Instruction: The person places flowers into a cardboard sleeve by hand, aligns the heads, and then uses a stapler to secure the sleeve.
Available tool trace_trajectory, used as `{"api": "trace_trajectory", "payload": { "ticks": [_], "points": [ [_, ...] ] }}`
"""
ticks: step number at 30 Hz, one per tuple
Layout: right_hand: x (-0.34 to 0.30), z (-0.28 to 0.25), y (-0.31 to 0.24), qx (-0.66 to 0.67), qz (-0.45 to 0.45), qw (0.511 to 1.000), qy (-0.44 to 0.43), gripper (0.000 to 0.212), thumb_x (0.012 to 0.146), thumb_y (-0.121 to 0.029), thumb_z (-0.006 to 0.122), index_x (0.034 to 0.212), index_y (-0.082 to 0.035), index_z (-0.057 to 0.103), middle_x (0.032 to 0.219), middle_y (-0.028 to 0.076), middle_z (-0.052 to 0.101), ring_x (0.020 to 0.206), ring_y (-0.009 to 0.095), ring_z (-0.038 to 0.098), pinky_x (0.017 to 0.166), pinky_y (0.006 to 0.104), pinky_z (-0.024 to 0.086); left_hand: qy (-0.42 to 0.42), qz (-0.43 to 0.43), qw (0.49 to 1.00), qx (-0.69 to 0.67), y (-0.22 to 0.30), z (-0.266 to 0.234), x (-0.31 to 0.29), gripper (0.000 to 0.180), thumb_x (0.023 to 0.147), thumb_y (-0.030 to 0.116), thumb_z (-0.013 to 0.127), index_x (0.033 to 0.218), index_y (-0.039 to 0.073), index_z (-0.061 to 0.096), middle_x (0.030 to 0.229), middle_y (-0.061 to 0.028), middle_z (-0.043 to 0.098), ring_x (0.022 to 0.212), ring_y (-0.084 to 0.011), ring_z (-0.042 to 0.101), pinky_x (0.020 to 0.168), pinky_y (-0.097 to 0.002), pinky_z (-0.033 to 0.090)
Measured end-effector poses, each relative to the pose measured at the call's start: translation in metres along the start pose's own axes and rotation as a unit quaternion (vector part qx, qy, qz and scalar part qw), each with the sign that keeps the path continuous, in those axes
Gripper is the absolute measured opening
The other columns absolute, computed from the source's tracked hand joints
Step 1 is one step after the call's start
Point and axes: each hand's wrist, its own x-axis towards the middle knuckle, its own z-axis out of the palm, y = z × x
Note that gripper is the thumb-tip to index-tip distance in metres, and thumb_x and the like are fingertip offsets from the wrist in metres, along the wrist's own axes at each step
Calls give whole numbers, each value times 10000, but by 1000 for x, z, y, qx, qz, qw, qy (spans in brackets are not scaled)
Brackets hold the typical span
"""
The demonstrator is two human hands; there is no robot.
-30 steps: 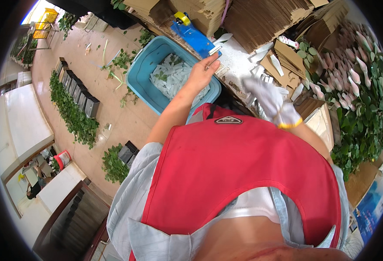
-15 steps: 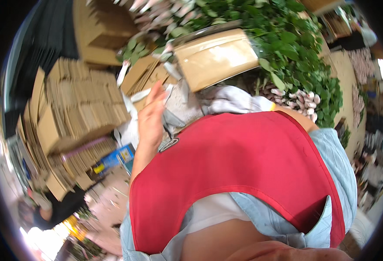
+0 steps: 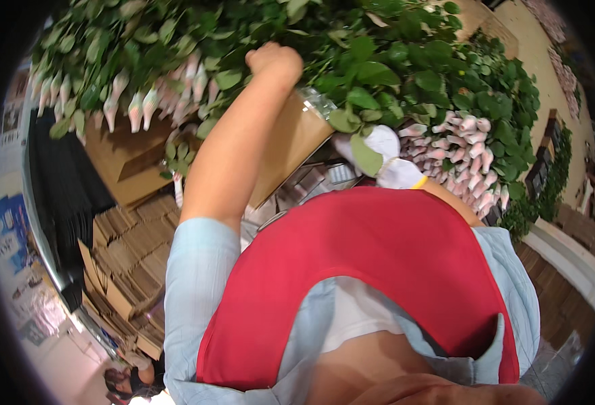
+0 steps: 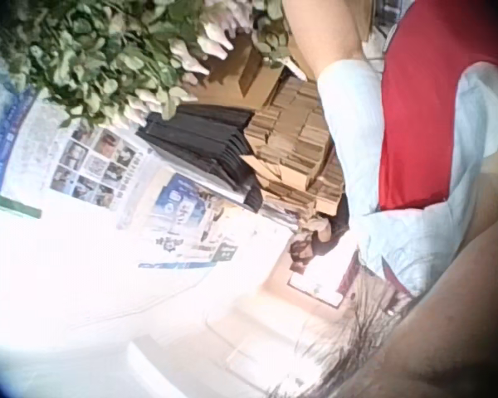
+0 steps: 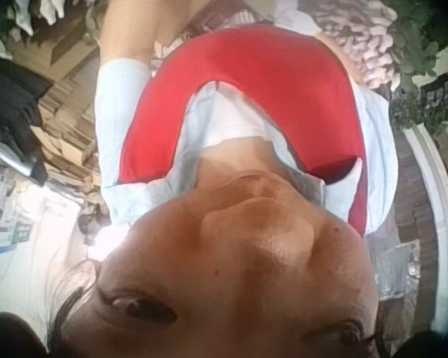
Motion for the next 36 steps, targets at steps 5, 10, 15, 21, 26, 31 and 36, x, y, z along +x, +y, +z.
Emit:
{"api": "trace_trajectory", "payload": {
  "ticks": [5,10,15,21,26,31,36],
  "points": [
    [15,-41,-42,-127,-13,979,-158,354,881,-429,601,893,-82,667,847,132,686,773,267,671,697,365,536,148,-12,972,-183,-22,11,-32,285,782,46,655,1066,37,672,1043,-134,696,961,-348,665,797,-431,533],
    [39,-62,-61,-39,-12,960,-277,493,883,-454,606,1211,-87,608,955,151,704,838,295,688,754,372,527,495,150,805,-291,-81,54,-186,192,827,28,621,1015,51,651,938,-123,680,873,-304,653,801,-389,514],
    [32,-52,-189,6,-72,881,-468,451,911,-404,568,1222,-81,604,946,154,679,821,265,656,753,371,510,225,-155,749,-604,-60,218,-353,155,841,83,609,976,96,682,909,-105,675,809,-295,650,733,-380,520],
    [-24,79,-317,73,-306,705,-636,394,937,-327,542,1239,-79,588,990,145,647,889,229,610,793,356,482,270,-430,619,-599,-5,319,-449,236,859,125,597,1076,65,666,1154,-151,651,1081,-357,596,948,-383,467],
    [-80,175,-426,-76,-320,702,-631,483,892,-349,577,1294,-82,549,1127,172,632,1074,239,595,922,339,436,337,-506,495,-622,-57,352,-449,365,874,159,613,1197,-9,583,1245,-215,593,1171,-359,549,988,-374,434],
    [-98,173,-377,460,-103,532,-704,592,865,-387,638,1250,47,522,1218,135,582,1153,191,538,969,304,417,345,-408,355,-767,-68,377,-460,690,888,296,654,1400,-82,387,1449,-210,427,1345,-249,398,1099,-326,307],
    [-83,218,-295,129,-71,701,-697,338,884,-268,563,1068,4,642,930,111,671,877,255,641,770,346,492,327,-475,206,-791,-87,329,-447,577,941,315,577,1339,-84,456,1376,-177,511,1278,-245,471,1087,-346,318]
  ]
}}
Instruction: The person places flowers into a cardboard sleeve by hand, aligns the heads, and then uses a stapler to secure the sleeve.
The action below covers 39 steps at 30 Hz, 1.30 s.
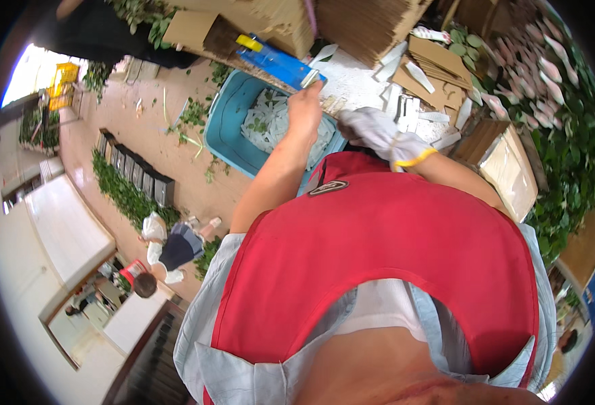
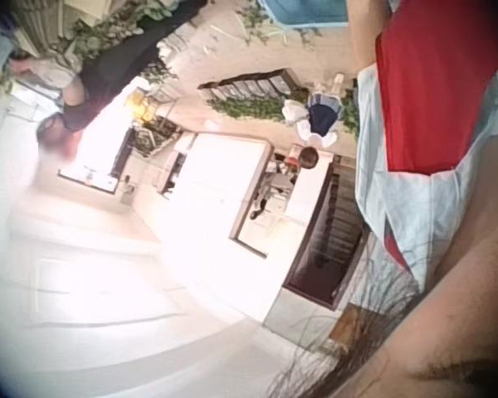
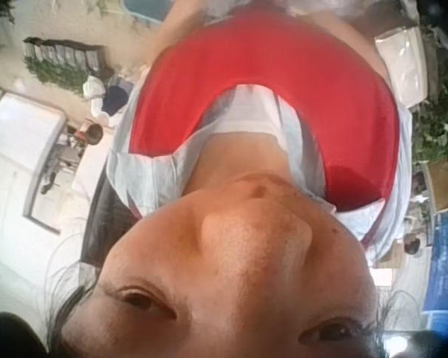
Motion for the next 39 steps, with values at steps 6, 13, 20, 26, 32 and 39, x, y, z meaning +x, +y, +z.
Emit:
{"api": "trace_trajectory", "payload": {
  "ticks": [6,13,20,26,32,39],
  "points": [
    [-86,-37,-55,-473,-5,878,67,420,881,-433,525,901,-45,684,849,226,662,863,383,647,802,450,494,-77,-160,984,-33,21,47,-20,445,1013,218,416,1418,33,434,1443,-124,468,1346,-256,414,1134,-361,272],
    [-283,-143,-70,-356,178,855,332,477,891,-433,459,803,-13,666,820,214,665,816,349,657,775,433,508,-238,596,685,346,57,283,-32,365,899,231,573,1253,288,642,1494,-175,364,1387,-386,282,1132,-596,114],
    [-281,-170,-5,-448,269,775,355,290,811,-279,526,748,-46,686,769,190,666,748,358,657,699,384,519,-194,534,725,391,10,331,-14,901,798,260,736,1525,243,204,1550,-196,140,1425,-395,162,1146,-585,118],
    [-308,-170,-20,-525,-61,746,405,389,791,-371,660,1011,-51,647,1026,137,660,951,312,649,814,384,524,-449,-66,890,30,6,327,30,641,869,35,627,1444,46,344,1383,-147,480,1227,-241,503,1003,-329,430],
    [-277,-174,-22,-520,-81,804,277,614,846,-430,614,1372,-140,484,1348,179,520,1260,370,490,1099,542,301,-337,25,935,108,24,272,33,469,959,248,576,1404,149,465,1396,-51,497,1305,-194,428,962,-403,427],
    [-188,-160,41,-609,-263,710,235,194,878,-198,509,949,-44,604,920,90,612,936,223,557,845,449,444,-269,-49,940,203,-8,252,7,461,1013,436,383,1254,83,555,1073,-73,640,921,-163,592,807,-298,483]
  ]
}}
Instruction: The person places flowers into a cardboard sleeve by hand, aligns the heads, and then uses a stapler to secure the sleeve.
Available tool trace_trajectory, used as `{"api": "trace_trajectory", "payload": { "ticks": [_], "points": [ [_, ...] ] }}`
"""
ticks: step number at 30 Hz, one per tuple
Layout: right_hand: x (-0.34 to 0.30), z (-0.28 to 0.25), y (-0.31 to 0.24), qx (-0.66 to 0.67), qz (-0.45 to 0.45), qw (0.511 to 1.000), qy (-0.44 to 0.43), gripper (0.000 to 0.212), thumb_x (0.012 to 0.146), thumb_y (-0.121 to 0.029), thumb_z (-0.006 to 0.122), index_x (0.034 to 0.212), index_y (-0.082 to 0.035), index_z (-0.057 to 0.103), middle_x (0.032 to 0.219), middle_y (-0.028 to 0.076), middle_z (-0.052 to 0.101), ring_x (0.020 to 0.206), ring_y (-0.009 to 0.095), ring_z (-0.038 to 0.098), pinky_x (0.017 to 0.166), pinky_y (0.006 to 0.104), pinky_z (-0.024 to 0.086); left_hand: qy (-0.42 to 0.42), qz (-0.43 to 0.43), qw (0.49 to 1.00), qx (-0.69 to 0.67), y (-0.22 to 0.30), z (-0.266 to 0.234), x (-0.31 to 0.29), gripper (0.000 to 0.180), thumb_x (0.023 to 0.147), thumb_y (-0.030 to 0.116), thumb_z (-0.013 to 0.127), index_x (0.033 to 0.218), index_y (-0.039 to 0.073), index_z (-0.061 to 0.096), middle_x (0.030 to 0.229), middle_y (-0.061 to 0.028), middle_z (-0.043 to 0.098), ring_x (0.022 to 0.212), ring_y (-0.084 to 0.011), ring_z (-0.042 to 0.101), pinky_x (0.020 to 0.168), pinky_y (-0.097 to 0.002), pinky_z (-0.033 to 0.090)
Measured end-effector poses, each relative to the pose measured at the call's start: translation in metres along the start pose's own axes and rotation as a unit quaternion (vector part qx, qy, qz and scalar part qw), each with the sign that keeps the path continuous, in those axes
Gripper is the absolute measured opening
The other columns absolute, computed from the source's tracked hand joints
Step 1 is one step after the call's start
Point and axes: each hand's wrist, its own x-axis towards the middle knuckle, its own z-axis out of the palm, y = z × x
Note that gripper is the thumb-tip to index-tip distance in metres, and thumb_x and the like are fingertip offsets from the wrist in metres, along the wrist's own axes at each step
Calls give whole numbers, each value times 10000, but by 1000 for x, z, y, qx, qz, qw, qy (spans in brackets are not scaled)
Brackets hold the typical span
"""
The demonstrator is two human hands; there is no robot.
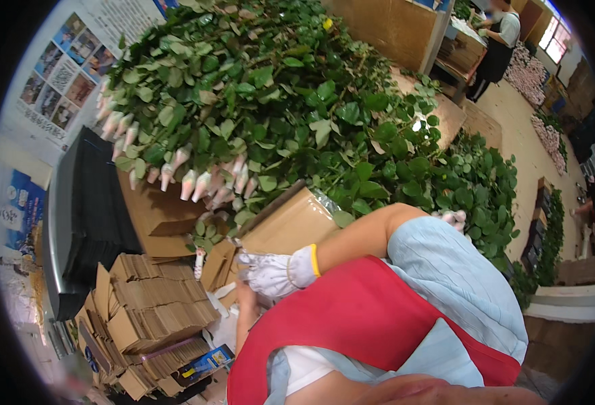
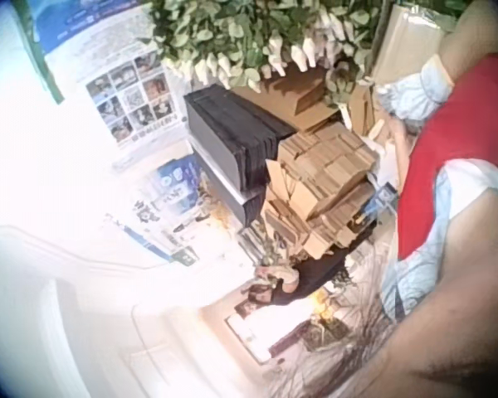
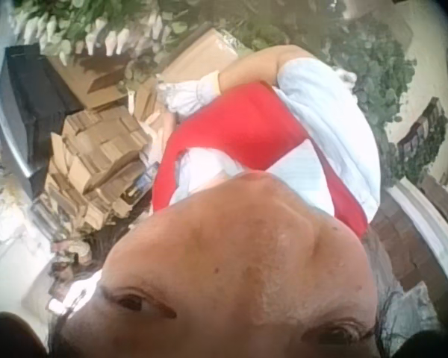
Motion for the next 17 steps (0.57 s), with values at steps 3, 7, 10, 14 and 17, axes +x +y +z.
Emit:
{"api": "trace_trajectory", "payload": {
  "ticks": [3,7,10,14,17],
  "points": [
    [-20,-38,-3,-26,-3,982,186,103,874,-94,480,806,-51,545,779,81,563,715,193,556,669,369,487,-69,-31,996,57,24,28,-11,563,1006,513,314,1309,80,509,1164,-92,612,995,-197,583,849,-339,480],
    [-66,-174,-31,30,-41,891,451,58,813,-54,612,759,-49,591,838,130,615,721,290,606,700,403,526,-294,-64,954,-6,45,32,3,779,962,669,210,1447,75,347,1389,-114,494,1225,-275,507,992,-441,440],
    [-111,-212,-34,197,34,864,462,333,782,-158,723,1036,-66,528,1097,130,569,1006,289,541,887,399,450,-431,49,885,-168,93,82,-4,811,937,695,240,1485,99,279,1440,-105,445,1309,-295,450,1046,-454,419],
    [-179,-211,-59,138,370,585,708,668,803,-242,742,1383,-84,451,1333,126,525,1221,258,502,1020,357,408,-545,19,813,-205,99,111,11,449,1005,387,441,1392,179,345,1362,-83,510,1244,-257,520,984,-440,477],
    [-235,-170,-83,-10,624,376,685,703,859,-427,640,1411,-59,410,1248,197,578,1063,312,598,912,357,471,-483,97,848,-198,115,140,-61,317,992,205,455,1286,126,369,1284,-114,549,1146,-304,585,875,-473,557]
  ]
}}
